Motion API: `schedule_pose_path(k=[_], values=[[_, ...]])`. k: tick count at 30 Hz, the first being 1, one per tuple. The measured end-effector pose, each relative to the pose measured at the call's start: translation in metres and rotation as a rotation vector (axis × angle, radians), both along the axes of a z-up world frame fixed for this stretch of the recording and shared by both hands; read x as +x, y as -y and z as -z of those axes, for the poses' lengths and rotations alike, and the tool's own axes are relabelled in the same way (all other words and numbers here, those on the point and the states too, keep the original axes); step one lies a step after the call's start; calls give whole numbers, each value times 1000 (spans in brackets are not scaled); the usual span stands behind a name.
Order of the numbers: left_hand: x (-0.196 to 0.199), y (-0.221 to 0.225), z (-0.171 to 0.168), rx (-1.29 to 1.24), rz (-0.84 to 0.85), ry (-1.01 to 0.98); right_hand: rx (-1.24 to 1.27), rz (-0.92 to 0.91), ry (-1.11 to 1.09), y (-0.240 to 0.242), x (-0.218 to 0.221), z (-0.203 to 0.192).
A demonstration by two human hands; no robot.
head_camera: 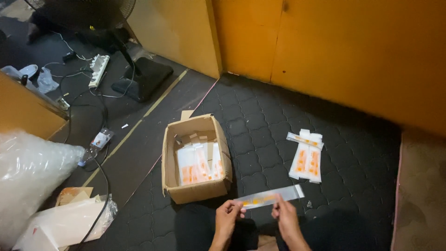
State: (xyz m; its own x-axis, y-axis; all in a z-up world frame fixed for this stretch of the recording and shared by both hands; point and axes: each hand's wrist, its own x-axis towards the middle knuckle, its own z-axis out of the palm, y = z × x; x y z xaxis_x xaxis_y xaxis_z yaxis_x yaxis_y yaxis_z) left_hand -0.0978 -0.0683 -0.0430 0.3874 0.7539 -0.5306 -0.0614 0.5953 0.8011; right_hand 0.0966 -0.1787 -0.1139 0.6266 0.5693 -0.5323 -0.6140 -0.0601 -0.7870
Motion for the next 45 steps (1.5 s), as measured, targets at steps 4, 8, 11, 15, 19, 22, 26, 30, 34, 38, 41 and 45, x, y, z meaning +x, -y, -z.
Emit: schedule_pose_path(k=[4,8,11,15,19,22,26,30,34,38,41,45], values=[[-4,-4,-29,-16,49,-83,9,31,3,9,24,-4],[-3,0,-6,-6,47,8,-14,25,71,12,29,3],[-2,3,-18,-21,58,-5,16,40,55,10,25,-13],[-3,2,-21,-47,48,-29,-21,32,32,8,23,-14],[-7,-2,-7,-31,50,-21,-54,-2,64,6,24,-14],[-6,-5,-5,19,36,1,-29,10,89,4,21,-19],[-5,-15,-12,73,15,-1,-60,32,52,0,10,-40],[-2,-29,-1,148,6,56,2,40,57,2,6,-36],[2,-31,-6,135,3,90,19,55,63,4,11,-25],[3,-28,-17,131,2,64,10,36,71,3,12,-35],[1,-28,-7,125,-2,78,-3,34,56,1,10,-42],[0,-28,-19,128,1,74,70,16,48,3,7,-43]])
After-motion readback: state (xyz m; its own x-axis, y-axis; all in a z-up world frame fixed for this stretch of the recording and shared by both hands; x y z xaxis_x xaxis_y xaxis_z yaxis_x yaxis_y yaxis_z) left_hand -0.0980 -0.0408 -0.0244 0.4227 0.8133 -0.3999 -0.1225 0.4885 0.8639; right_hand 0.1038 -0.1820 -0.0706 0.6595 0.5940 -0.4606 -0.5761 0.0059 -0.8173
